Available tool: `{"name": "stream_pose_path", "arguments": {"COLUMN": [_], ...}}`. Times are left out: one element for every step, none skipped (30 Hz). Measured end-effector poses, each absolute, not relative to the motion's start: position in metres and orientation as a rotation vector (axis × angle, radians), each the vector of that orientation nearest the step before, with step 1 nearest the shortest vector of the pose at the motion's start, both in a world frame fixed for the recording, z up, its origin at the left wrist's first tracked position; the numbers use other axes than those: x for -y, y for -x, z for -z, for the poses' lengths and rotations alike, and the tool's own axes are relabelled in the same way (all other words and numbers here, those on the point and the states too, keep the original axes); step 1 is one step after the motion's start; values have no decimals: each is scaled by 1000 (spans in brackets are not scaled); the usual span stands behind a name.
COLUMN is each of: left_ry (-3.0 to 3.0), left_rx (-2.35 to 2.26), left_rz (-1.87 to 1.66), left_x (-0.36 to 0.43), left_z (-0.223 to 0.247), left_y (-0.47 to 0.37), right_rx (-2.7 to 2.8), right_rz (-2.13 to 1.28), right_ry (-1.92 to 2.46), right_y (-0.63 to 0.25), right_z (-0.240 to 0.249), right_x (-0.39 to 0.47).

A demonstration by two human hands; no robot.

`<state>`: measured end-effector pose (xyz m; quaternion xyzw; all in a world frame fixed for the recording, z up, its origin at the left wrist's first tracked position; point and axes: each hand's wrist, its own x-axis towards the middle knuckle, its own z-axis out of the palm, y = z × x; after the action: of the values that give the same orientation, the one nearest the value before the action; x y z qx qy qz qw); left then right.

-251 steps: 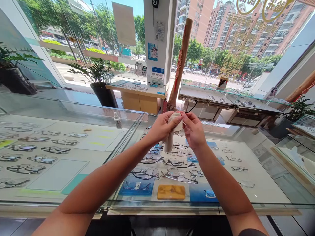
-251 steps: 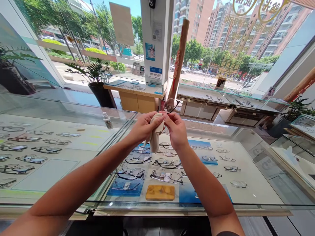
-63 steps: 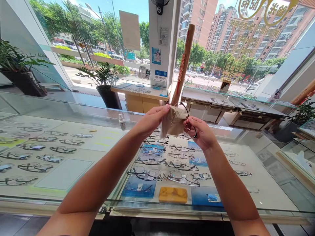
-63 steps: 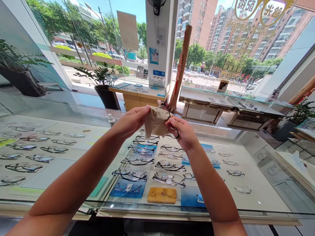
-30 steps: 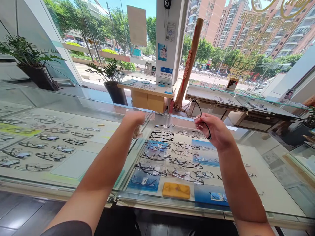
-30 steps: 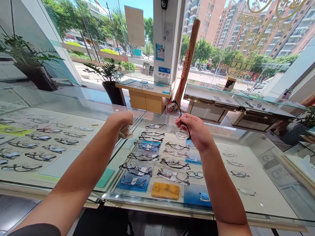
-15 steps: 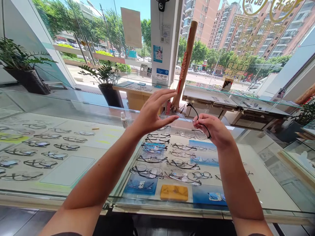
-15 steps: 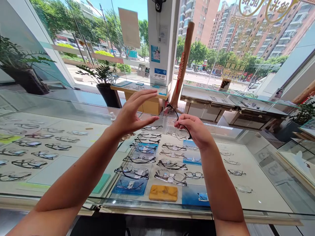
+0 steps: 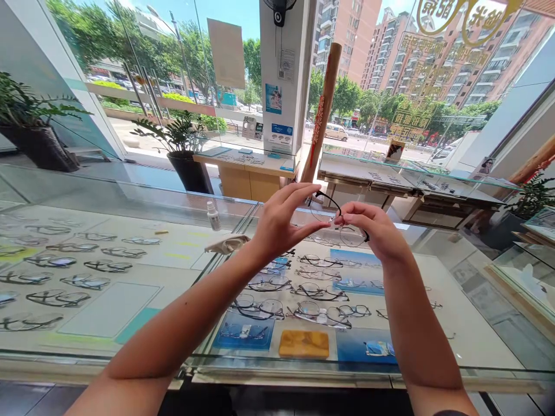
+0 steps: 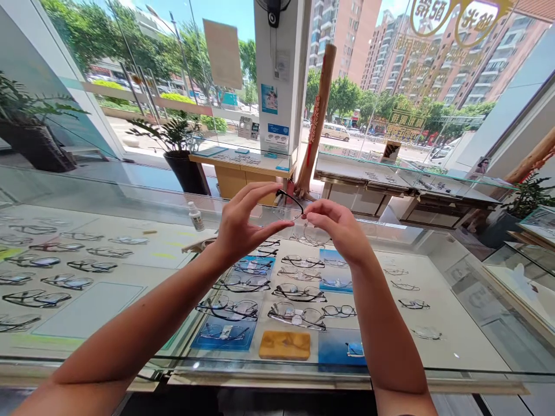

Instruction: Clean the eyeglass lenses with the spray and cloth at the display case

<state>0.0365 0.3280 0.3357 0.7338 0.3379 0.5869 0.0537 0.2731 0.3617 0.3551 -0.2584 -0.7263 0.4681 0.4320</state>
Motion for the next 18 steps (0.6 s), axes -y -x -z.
{"name": "stream_pose_path", "arguments": {"left_ry": [-2193,-2156,-2119,-2080,-2043,-2012,-1988,-1971,-1956,-1947,-1945,-1949,-1956,-1962,-1964,-1957,-1943,-1926], "left_rx": [-1052,-1077,-1103,-1130,-1157,-1185,-1212,-1240,-1268,-1292,-1311,-1326,-1339,-1351,-1362,-1371,-1379,-1385], "left_rz": [-1822,-1871,-1922,-1973,-2022,-2062,-2092,-2113,-2129,-2145,-2160,-2173,-2184,-2191,-2190,-2185,-2179,-2174], "left_x": [-327,-327,-326,-326,-327,-327,-327,-328,-328,-329,-329,-329,-328,-328,-327,-326,-325,-324], "left_z": [-336,-337,-338,-339,-339,-340,-341,-341,-342,-342,-342,-342,-342,-342,-342,-342,-343,-343], "left_y": [-36,-35,-34,-33,-31,-29,-27,-25,-24,-23,-22,-21,-21,-21,-21,-22,-23,-23], "right_rx": [1786,1751,1714,1679,1654,1641,1634,1636,1645,1657,1668,1674,1675,1670,1661,1652,1642,1631], "right_rz": [-1094,-1014,-923,-820,-708,-593,-487,-398,-335,-295,-272,-261,-256,-253,-254,-259,-267,-275], "right_ry": [627,607,593,588,595,610,626,639,646,650,651,651,653,656,662,669,674,677], "right_y": [-273,-272,-271,-270,-268,-267,-265,-263,-262,-260,-258,-256,-254,-252,-251,-250,-249,-248], "right_z": [-355,-356,-355,-355,-354,-353,-351,-349,-348,-346,-345,-344,-343,-343,-342,-342,-342,-341], "right_x": [-359,-356,-354,-351,-350,-349,-349,-349,-349,-349,-349,-349,-349,-348,-347,-347,-346,-346]}}
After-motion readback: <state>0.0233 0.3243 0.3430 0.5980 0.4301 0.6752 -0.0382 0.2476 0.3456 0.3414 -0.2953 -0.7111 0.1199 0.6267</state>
